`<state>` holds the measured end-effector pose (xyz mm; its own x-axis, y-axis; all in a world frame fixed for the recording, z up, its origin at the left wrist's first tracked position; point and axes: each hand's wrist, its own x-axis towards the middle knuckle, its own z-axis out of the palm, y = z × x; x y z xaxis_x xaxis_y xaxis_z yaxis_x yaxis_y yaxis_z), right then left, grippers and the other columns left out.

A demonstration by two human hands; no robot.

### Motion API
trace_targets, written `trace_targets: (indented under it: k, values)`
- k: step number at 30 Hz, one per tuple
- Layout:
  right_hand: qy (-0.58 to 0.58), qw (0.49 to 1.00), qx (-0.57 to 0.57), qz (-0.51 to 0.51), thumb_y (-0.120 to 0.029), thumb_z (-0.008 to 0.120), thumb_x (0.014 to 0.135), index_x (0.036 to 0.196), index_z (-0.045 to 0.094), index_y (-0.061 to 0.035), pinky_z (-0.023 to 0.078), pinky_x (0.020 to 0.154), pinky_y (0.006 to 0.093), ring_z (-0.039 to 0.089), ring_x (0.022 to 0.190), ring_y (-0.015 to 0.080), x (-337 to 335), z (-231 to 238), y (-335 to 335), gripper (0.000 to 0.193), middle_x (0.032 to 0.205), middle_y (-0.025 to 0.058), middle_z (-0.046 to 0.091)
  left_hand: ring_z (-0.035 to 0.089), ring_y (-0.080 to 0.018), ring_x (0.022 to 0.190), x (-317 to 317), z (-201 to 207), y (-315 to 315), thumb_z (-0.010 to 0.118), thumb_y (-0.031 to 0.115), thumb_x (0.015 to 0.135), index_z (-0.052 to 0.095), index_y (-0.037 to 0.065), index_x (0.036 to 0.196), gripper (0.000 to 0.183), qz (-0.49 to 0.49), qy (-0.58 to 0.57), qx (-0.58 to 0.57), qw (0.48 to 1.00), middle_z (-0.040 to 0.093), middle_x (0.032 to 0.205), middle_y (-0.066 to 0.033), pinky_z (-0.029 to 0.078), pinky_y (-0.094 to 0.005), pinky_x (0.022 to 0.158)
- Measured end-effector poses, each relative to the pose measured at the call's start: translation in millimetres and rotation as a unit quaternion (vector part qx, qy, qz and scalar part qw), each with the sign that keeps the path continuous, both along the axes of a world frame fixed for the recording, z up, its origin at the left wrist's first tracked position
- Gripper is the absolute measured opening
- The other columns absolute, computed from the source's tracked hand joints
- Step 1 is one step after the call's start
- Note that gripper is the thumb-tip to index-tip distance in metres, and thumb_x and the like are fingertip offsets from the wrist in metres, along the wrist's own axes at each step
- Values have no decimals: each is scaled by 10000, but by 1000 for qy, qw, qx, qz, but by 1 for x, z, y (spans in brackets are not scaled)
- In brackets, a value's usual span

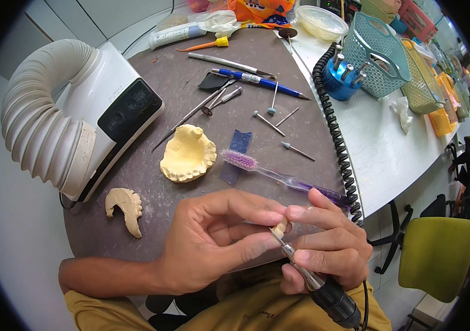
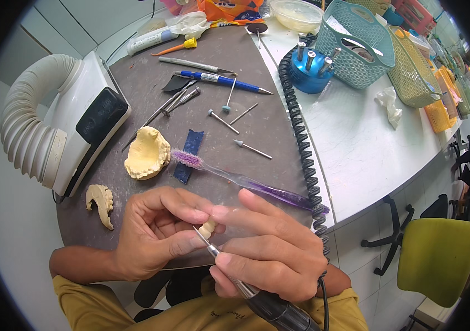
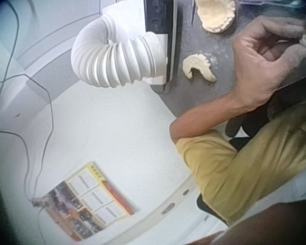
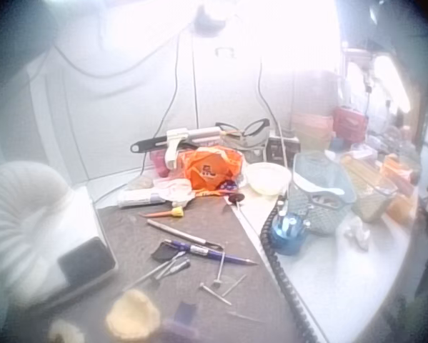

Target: The person uses a rotary carving tool to shape a small, tooth-like object held in their left hand. They then switch to a larger dental cast model and continue carving the surface of the teeth on the cast. The workspace contains various dental tools and materials.

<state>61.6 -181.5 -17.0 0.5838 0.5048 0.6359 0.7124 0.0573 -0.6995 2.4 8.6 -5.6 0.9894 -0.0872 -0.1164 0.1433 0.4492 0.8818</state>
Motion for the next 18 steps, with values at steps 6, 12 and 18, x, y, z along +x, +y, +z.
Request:
trace_targets:
  k: [6, 12, 18]
  values:
    - [4, 1000, 3, -6, -128, 820, 755, 960, 636, -85, 491, 978, 523, 665, 1050, 332, 0, -1, 0, 279, 863, 50, 684, 641, -249, 1055, 0, 1, 0, 674, -57, 840, 594, -19, 1035, 214, -2, 0, 4, 1000, 606, 1133, -205, 532, -373, 948]
    - [1, 1000, 0, 3, -105, 815, 755, 973, 629, -84, 491, 979, 524, 666, 1045, 335, 0, 0, 0, 287, 858, 50, 683, 641, -249, 1058, 0, 2, 0, 672, -60, 840, 594, -18, 1037, 216, -1, 2, 6, 1000, 608, 1124, -202, 534, -369, 946]
    - [14, 1000, 3, -6, -102, 816, 752, 969, 633, -82, 492, 979, 524, 669, 1039, 333, 0, 0, 0, 284, 853, 50, 682, 642, -244, 1045, 1, 1, 0, 668, -60, 842, 594, -16, 1048, 223, -5, 4, 7, 1000, 608, 1123, -197, 530, -363, 945]
